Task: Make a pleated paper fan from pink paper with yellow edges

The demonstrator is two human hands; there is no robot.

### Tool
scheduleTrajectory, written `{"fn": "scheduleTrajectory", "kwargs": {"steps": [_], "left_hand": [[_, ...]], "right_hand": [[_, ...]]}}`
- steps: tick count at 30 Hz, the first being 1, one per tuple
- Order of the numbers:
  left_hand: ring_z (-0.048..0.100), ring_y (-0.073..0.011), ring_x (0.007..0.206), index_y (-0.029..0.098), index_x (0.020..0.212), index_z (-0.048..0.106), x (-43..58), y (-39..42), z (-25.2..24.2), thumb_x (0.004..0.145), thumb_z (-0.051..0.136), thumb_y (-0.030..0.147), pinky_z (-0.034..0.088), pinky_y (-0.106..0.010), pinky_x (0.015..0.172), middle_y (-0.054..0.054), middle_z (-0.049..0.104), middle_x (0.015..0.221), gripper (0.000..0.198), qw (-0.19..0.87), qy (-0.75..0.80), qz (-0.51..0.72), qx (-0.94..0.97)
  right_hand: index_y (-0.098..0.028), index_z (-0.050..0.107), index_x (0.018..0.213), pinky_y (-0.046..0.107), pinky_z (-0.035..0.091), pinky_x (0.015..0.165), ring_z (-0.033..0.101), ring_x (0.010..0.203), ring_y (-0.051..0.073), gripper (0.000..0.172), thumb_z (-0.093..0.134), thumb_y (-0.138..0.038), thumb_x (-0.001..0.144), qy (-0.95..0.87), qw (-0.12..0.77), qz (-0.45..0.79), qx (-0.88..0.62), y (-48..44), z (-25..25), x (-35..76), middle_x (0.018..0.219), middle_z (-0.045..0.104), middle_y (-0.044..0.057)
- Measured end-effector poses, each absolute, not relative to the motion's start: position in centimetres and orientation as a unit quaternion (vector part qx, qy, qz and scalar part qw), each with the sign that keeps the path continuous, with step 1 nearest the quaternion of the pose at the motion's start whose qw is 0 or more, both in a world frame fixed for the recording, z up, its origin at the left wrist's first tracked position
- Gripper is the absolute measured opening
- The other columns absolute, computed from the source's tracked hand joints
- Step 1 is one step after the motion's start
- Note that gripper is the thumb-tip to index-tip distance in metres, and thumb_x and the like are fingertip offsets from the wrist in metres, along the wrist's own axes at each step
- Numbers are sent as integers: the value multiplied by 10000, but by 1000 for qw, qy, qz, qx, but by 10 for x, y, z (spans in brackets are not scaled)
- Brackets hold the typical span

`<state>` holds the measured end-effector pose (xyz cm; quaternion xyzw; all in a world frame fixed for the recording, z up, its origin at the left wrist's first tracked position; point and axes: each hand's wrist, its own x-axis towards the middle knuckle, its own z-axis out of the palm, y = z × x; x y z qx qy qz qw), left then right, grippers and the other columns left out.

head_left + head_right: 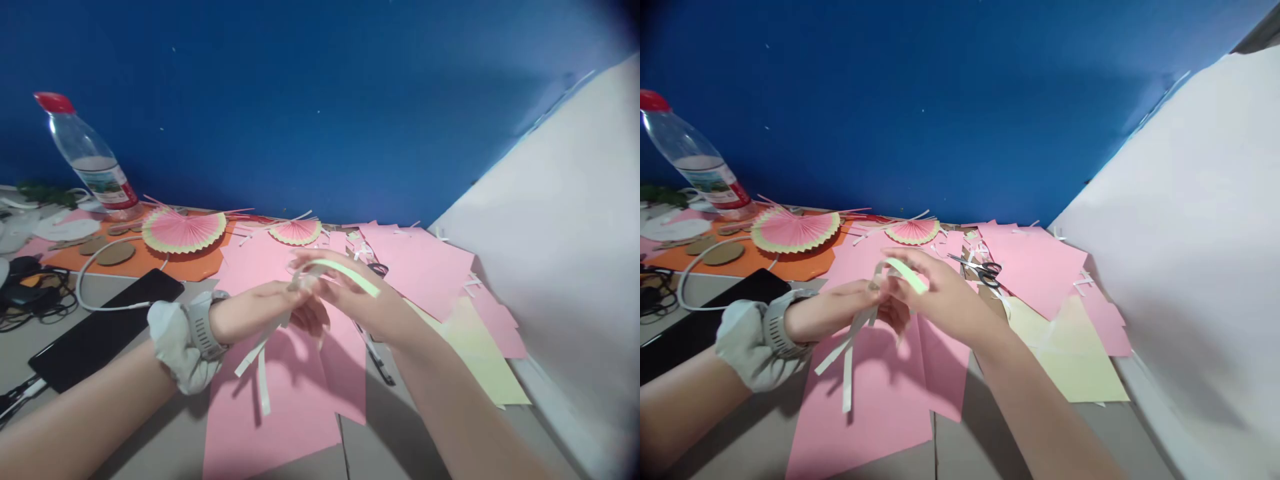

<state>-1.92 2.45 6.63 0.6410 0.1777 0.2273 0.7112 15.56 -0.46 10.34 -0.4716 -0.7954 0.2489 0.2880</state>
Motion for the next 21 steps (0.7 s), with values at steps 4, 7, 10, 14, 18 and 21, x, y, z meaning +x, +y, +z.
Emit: {"fn": "scheduleTrajectory", "kwargs": {"steps": [4, 7, 10, 14, 18, 21], "left_hand": [[552, -148, 498, 185, 794, 591, -22, 17, 68, 920, 269, 447, 515, -319, 630, -1, 527, 482, 435, 671, 203, 152, 696], [419, -124, 400, 217, 860, 518, -31, 17, 67, 921, 210, 430, 484, -275, 521, 69, 368, 451, 379, 592, 276, 171, 737], [473, -139, 501, 226, 887, 514, -45, 23, 63, 907, 275, 352, 430, -253, 511, 30, 468, 582, 271, 453, 371, 195, 787], [542, -209, 745, 203, 880, 578, -61, 39, 57, 818, 418, 192, 411, -326, 693, -42, 581, 793, 172, 256, 418, 160, 857], [529, -246, 846, 166, 877, 609, -67, 56, 49, 777, 414, 104, 395, -380, 787, -88, 571, 847, 227, 129, 395, 103, 904], [535, -251, 868, 161, 925, 615, -70, 67, 36, 812, 425, 160, 409, -388, 807, -99, 582, 875, 221, 73, 382, 73, 918]], "right_hand": [[-198, 662, 931, 270, 495, 818, 631, 926, 145, 278, 434, -358, 924, -752, 323, 429, -381, 10, 104, 145, 991, 674, 25], [-181, 661, 921, 287, 494, 841, 631, 904, 138, 326, 390, -361, 939, -708, 383, 463, -371, 14, 91, 142, 975, 671, 43], [-190, 631, 989, 295, 506, 841, 623, 942, 137, 346, 341, -375, 948, -669, 420, 460, -404, 20, 69, 143, 1048, 653, 66], [-160, 604, 945, 292, 515, 776, 630, 902, 154, 327, 365, -382, 930, -673, 436, 391, -452, 30, 40, 149, 1003, 649, 96], [-159, 615, 861, 299, 474, 809, 612, 892, 168, 270, 434, -353, 908, -712, 421, 330, -456, 27, 29, 159, 916, 657, 71], [-163, 628, 906, 296, 460, 827, 613, 905, 164, 267, 402, -305, 928, -735, 405, 281, -466, 21, 31, 165, 933, 668, 70]]}}
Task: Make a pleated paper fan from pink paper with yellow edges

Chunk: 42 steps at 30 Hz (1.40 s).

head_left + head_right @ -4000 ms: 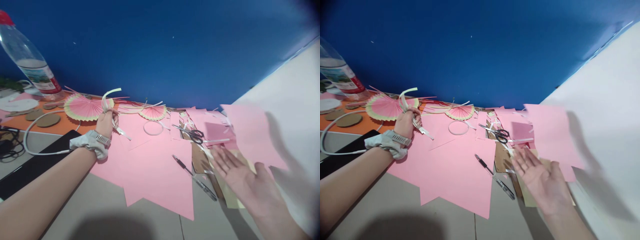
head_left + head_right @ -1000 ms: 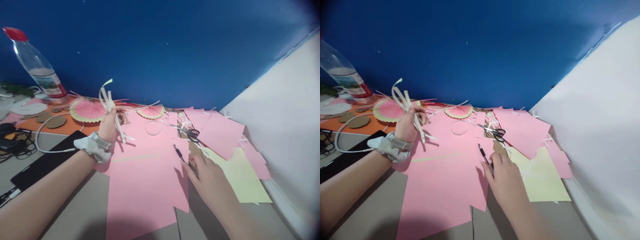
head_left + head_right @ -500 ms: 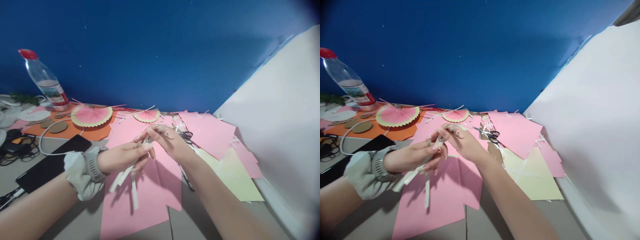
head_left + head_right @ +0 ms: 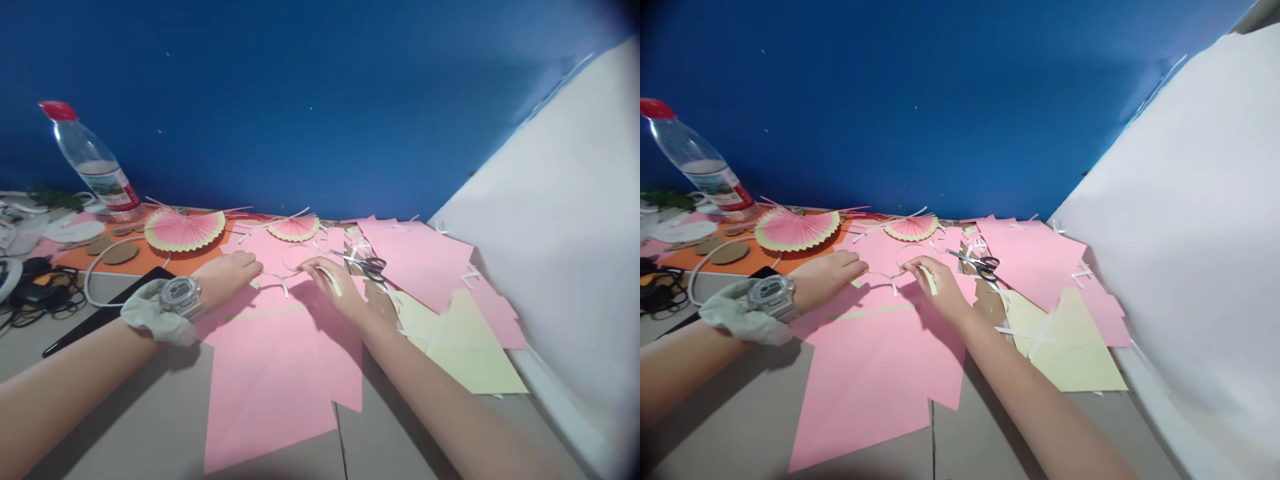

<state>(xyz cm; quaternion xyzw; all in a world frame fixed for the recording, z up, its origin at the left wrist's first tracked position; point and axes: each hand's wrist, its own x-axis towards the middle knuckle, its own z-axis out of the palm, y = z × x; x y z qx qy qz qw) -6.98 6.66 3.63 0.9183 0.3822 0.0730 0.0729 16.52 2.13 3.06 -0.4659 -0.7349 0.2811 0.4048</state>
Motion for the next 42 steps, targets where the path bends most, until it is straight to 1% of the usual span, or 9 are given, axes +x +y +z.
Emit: {"fn": "scheduleTrajectory", "kwargs": {"steps": [8, 11, 14, 18, 23, 27, 33, 39, 42], "left_hand": [[309, -383, 1272, 188, 1255, 458, -62, 61, 40, 745, 527, 224, 173, -610, 1015, -154, 425, 1353, 516, -38, 422, 116, 898], [323, -316, 1262, 215, 1248, 453, -51, 35, 68, 834, 419, 253, 224, -538, 1028, -98, 445, 1337, 417, -27, 405, 144, 902], [506, -195, 1028, 202, 1030, 558, -42, 7, 88, 929, 293, 300, 379, -357, 927, -47, 587, 1055, 300, 198, 359, 224, 884], [545, -130, 711, 191, 805, 547, -37, -14, 82, 921, 358, 399, 429, -251, 684, 17, 566, 740, 304, 429, 391, 212, 786], [568, -122, 694, 183, 787, 484, -32, -18, 52, 948, 207, 411, 462, -252, 673, 9, 550, 732, 393, 556, 376, 213, 710], [450, -95, 542, 197, 749, 434, -43, -13, 46, 950, 187, 423, 413, -218, 555, 56, 389, 595, 391, 542, 414, 199, 704], [535, -144, 753, 215, 820, 591, -76, -12, 45, 908, 376, 409, 414, -267, 722, 16, 589, 776, 303, 472, 413, 86, 774], [523, -226, 939, 225, 1026, 580, -82, -9, 20, 867, 461, 361, 397, -405, 859, -44, 596, 991, 240, 212, 431, 107, 870], [459, -295, 1100, 217, 1071, 579, -85, 8, 10, 832, 518, 363, 312, -509, 967, -81, 567, 1147, 287, 140, 440, 164, 872]], "right_hand": [[-153, 618, 1104, 384, 352, 958, 531, 1034, 212, 297, 397, -147, 905, -801, 356, 96, -472, 6, 52, 176, 1067, 652, 98], [-132, 596, 1160, 393, 347, 937, 529, 909, 207, 323, 428, -102, 885, -845, 296, -142, -422, -7, 62, 173, 915, 670, 82], [-112, 580, 1175, 386, 352, 912, 506, 821, 193, 339, 484, -80, 852, -835, 259, -294, -386, -16, 67, 166, 811, 655, 46], [-108, 585, 1162, 358, 350, 842, 479, 763, 182, 339, 478, -78, 842, -833, 229, -309, -398, -18, 63, 156, 757, 633, 28], [-106, 544, 1201, 380, 322, 836, 474, 767, 194, 371, 478, -135, 837, -858, 178, -264, -403, -15, 54, 149, 784, 616, 39], [-160, 598, 1011, 352, 336, 809, 496, 791, 184, 209, 454, -136, 862, -887, 160, -187, -391, -14, 47, 154, 813, 608, 34], [-172, 568, 843, 286, 322, 560, 547, 640, 160, 118, 580, -90, 759, -890, 26, -66, -451, -44, 28, 164, 764, 594, 22], [-165, 531, 833, 286, 261, 446, 567, 506, 187, 227, 522, -391, 849, -782, -12, -13, -623, -77, 10, 152, 660, 600, 32], [-176, 527, 807, 297, 285, 467, 578, 542, 192, 122, 470, -257, 879, -775, -40, 5, -630, -72, 11, 153, 674, 611, 38]]}}
